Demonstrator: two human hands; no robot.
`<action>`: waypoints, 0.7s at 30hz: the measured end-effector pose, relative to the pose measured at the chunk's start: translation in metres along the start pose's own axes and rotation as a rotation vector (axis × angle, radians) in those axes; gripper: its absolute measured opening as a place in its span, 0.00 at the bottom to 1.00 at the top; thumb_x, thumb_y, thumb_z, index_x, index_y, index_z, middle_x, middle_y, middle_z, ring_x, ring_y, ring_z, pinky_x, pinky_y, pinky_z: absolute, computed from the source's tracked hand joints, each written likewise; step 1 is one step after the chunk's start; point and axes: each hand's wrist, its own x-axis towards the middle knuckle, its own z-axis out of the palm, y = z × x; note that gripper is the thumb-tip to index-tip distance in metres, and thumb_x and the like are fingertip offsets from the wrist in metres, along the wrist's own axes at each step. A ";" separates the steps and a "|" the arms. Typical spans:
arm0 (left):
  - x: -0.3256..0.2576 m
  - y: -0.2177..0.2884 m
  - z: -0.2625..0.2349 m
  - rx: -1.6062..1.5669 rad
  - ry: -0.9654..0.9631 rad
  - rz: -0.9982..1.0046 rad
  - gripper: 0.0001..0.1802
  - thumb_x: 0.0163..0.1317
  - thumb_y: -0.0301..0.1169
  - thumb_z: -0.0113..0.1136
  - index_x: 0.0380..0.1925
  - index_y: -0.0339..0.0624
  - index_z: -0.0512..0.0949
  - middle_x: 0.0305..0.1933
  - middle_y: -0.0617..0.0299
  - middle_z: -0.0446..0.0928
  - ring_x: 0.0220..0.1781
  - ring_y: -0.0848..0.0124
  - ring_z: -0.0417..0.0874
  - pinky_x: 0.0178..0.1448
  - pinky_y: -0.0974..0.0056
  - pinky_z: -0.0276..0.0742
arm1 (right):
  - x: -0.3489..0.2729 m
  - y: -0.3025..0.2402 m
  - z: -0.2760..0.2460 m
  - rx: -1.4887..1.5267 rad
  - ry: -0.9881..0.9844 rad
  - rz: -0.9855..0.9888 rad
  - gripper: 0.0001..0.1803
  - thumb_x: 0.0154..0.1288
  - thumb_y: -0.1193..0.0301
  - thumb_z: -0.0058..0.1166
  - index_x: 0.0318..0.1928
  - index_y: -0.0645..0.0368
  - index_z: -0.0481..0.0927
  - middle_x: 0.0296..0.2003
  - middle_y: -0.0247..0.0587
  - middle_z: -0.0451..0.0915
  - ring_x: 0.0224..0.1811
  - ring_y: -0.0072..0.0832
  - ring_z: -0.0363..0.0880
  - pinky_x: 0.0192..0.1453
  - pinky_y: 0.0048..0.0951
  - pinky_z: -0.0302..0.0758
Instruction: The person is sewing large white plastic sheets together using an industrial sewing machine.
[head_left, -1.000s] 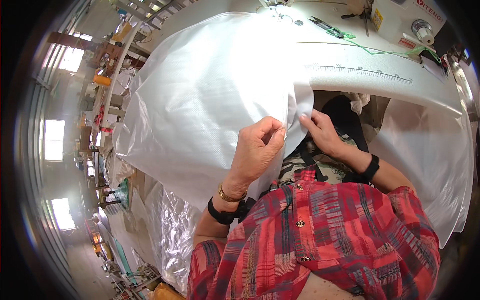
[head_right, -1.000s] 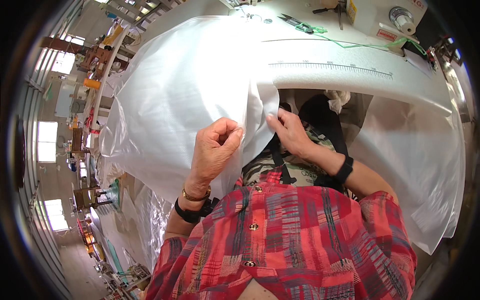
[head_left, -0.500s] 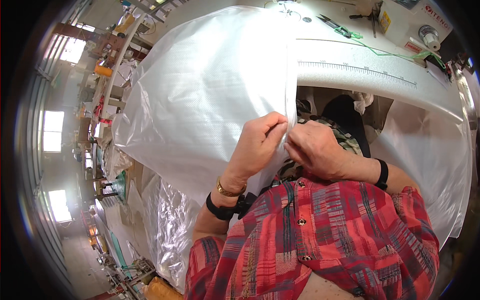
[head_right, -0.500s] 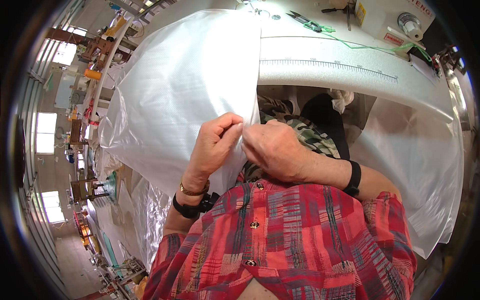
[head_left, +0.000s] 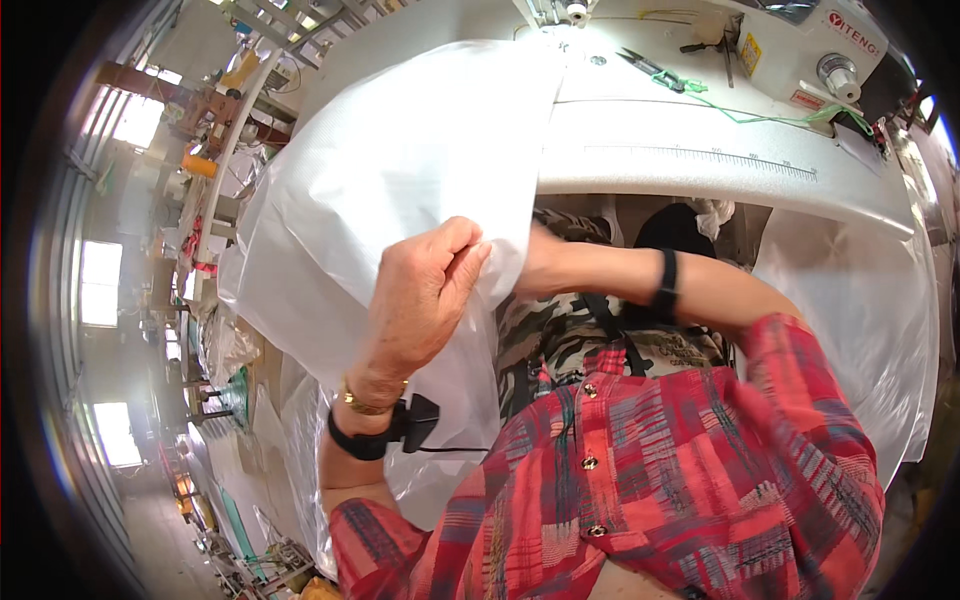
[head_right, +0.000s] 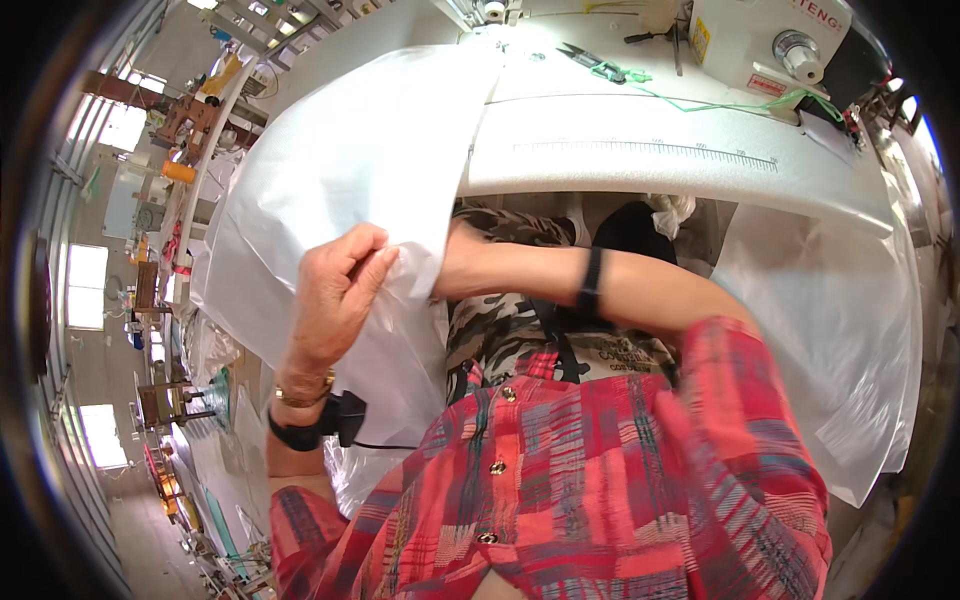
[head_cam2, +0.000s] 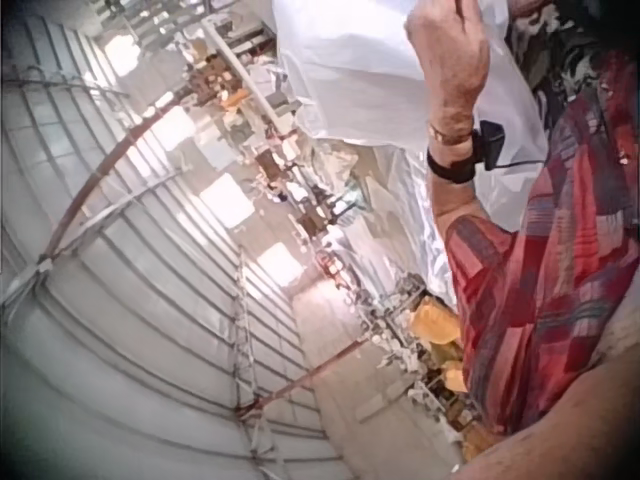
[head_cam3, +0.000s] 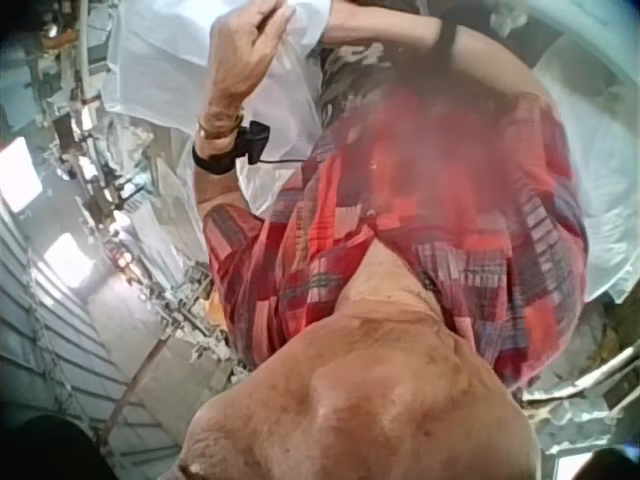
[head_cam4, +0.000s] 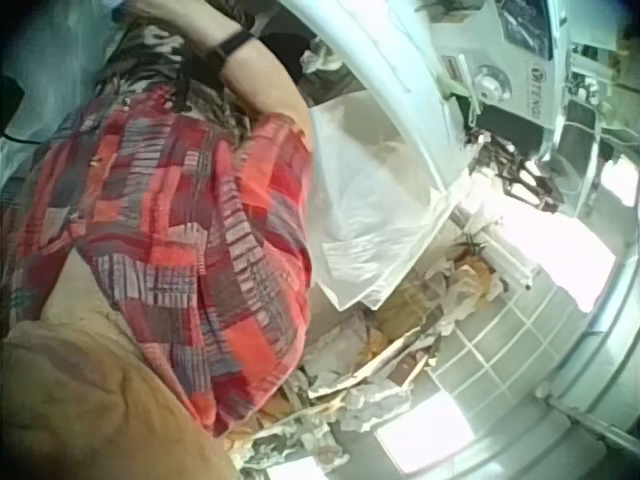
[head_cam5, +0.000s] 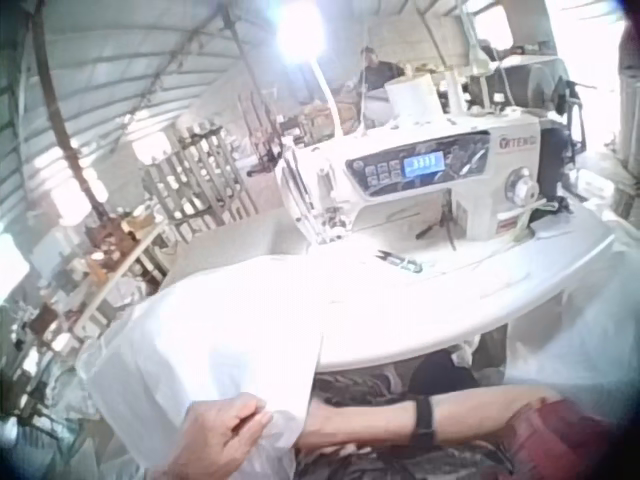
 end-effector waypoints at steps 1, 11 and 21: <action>0.014 0.015 -0.003 0.077 -0.046 0.103 0.12 0.68 0.26 0.55 0.27 0.32 0.69 0.20 0.56 0.66 0.21 0.70 0.66 0.27 0.65 0.63 | 0.035 0.026 0.027 -0.252 -0.144 -0.229 0.14 0.60 0.63 0.57 0.39 0.61 0.82 0.37 0.51 0.84 0.39 0.44 0.83 0.49 0.40 0.77; -0.019 -0.027 0.048 0.516 -0.144 0.255 0.06 0.53 0.20 0.55 0.28 0.41 0.69 0.24 0.54 0.73 0.27 0.55 0.80 0.29 0.56 0.75 | -0.009 0.068 0.034 -0.300 -0.481 0.008 0.13 0.59 0.65 0.56 0.38 0.62 0.83 0.38 0.53 0.83 0.43 0.46 0.82 0.50 0.42 0.76; -0.035 -0.039 0.073 0.367 0.122 0.062 0.06 0.60 0.22 0.56 0.27 0.39 0.68 0.23 0.53 0.71 0.26 0.54 0.77 0.29 0.55 0.70 | 0.028 -0.004 -0.183 -1.179 -0.007 -0.226 0.06 0.64 0.75 0.51 0.40 0.60 0.78 0.34 0.45 0.80 0.37 0.44 0.80 0.43 0.41 0.78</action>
